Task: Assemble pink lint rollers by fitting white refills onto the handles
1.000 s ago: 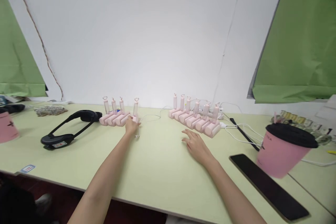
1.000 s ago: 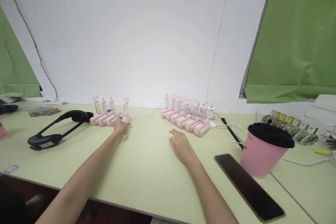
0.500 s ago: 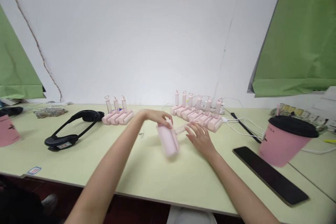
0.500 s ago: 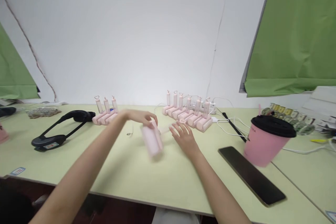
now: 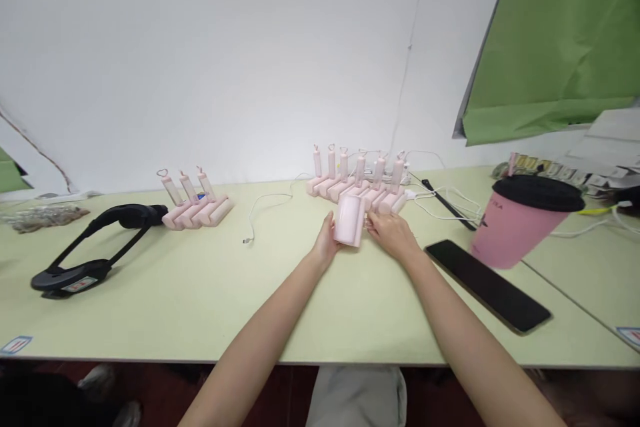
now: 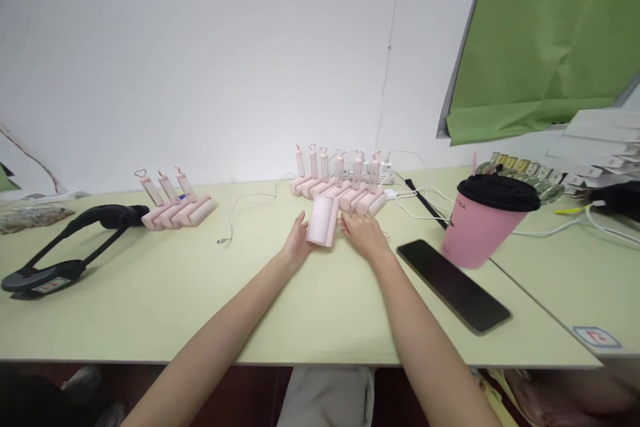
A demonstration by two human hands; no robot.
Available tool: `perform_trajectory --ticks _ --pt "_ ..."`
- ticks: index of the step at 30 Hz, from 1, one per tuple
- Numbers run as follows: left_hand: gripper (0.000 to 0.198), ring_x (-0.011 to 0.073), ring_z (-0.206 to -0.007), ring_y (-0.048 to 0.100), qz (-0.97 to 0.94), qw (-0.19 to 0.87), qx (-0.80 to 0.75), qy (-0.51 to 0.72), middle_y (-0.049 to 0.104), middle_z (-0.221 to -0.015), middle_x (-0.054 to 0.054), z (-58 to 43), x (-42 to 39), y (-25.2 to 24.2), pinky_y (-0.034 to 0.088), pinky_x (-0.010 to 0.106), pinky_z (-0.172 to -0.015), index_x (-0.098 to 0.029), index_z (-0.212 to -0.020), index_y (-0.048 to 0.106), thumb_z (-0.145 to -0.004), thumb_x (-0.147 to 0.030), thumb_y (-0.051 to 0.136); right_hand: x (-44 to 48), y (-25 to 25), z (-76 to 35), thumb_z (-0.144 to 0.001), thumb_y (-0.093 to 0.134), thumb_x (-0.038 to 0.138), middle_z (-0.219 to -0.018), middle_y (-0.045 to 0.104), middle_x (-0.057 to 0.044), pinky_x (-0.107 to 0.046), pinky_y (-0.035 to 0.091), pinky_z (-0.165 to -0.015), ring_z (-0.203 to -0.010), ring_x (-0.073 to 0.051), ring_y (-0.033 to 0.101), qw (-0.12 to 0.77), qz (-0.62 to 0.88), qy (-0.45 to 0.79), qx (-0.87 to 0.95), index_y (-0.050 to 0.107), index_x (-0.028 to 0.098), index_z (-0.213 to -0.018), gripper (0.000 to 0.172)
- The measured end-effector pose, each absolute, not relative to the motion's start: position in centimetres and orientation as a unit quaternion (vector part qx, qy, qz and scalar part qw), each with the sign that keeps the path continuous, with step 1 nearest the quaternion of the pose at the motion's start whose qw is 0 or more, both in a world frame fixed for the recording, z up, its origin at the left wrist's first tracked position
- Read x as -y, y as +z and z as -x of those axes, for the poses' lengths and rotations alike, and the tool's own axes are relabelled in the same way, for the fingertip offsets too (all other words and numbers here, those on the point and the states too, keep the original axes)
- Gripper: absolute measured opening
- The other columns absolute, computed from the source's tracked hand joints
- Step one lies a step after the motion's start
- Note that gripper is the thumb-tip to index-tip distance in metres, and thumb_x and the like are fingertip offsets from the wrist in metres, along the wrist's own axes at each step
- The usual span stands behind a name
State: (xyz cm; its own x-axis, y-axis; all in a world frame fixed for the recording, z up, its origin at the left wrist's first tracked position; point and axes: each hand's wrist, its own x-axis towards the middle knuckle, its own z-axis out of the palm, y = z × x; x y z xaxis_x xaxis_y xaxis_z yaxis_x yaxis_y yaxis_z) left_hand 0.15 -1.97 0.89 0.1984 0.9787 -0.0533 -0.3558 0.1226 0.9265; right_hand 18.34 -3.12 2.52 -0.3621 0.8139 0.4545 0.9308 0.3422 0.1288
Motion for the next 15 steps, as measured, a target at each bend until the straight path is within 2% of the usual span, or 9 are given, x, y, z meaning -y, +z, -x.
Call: perform_trajectory --ticks 4,7,9,12,15 --pt "0.065 0.0213 -0.086 0.059 -0.537 0.558 -0.415 0.477 0.061 -0.101 0.013 1.0 2.4 0.8 0.048 0.032 -0.072 -0.009 -0.112 0.053 -0.067 -0.056 0.06 3.9 2.7 -18.5 -0.088 0.037 0.031 -0.087 0.064 -0.011 -0.03 0.037 -0.066 -0.078 -0.023 0.059 0.103 0.57 -0.165 0.798 0.052 0.016 -0.105 0.027" --pt "0.074 0.0201 -0.091 0.058 -0.583 0.506 -0.419 0.477 0.059 -0.109 0.014 2.3 3.2 0.3 0.046 0.032 -0.08 -0.011 -0.12 0.049 -0.06 -0.049 0.07 4.3 2.7 -18.0 -0.088 0.038 0.03 -0.087 0.066 -0.009 -0.028 0.037 -0.066 -0.08 -0.022 0.06 0.063 0.565 -0.153 0.808 0.052 0.016 -0.102 0.025" --pt "0.077 0.0194 -0.091 0.058 -0.597 0.476 -0.435 0.478 0.057 -0.111 0.014 2.6 3.8 0.0 0.045 0.031 -0.083 -0.011 -0.123 0.048 -0.058 -0.044 0.073 4.4 2.7 -17.7 -0.088 0.037 0.03 -0.087 0.066 -0.01 -0.028 0.037 -0.066 -0.08 -0.022 0.061 0.055 0.56 -0.157 0.812 0.052 0.016 -0.101 0.025" --pt "0.068 0.0191 -0.087 0.058 -0.589 0.44 -0.474 0.485 0.058 -0.107 0.013 3.2 4.2 0.4 0.044 0.032 -0.083 -0.011 -0.119 0.052 -0.061 -0.038 0.072 4.3 2.7 -17.8 -0.088 0.036 0.031 -0.088 0.066 -0.01 -0.028 0.037 -0.066 -0.081 -0.022 0.061 0.058 0.566 -0.162 0.806 0.053 0.016 -0.099 0.025" --pt "0.062 0.0205 -0.089 0.056 -0.562 0.319 -0.557 0.522 0.058 -0.106 0.009 5.7 3.9 1.3 0.044 0.034 -0.081 -0.017 -0.123 0.049 -0.066 -0.03 0.068 4.1 2.8 -18.9 -0.087 0.037 0.029 -0.086 0.066 -0.01 -0.028 0.037 -0.064 -0.079 -0.022 0.062 0.068 0.61 -0.169 0.771 0.053 0.016 -0.1 0.025"
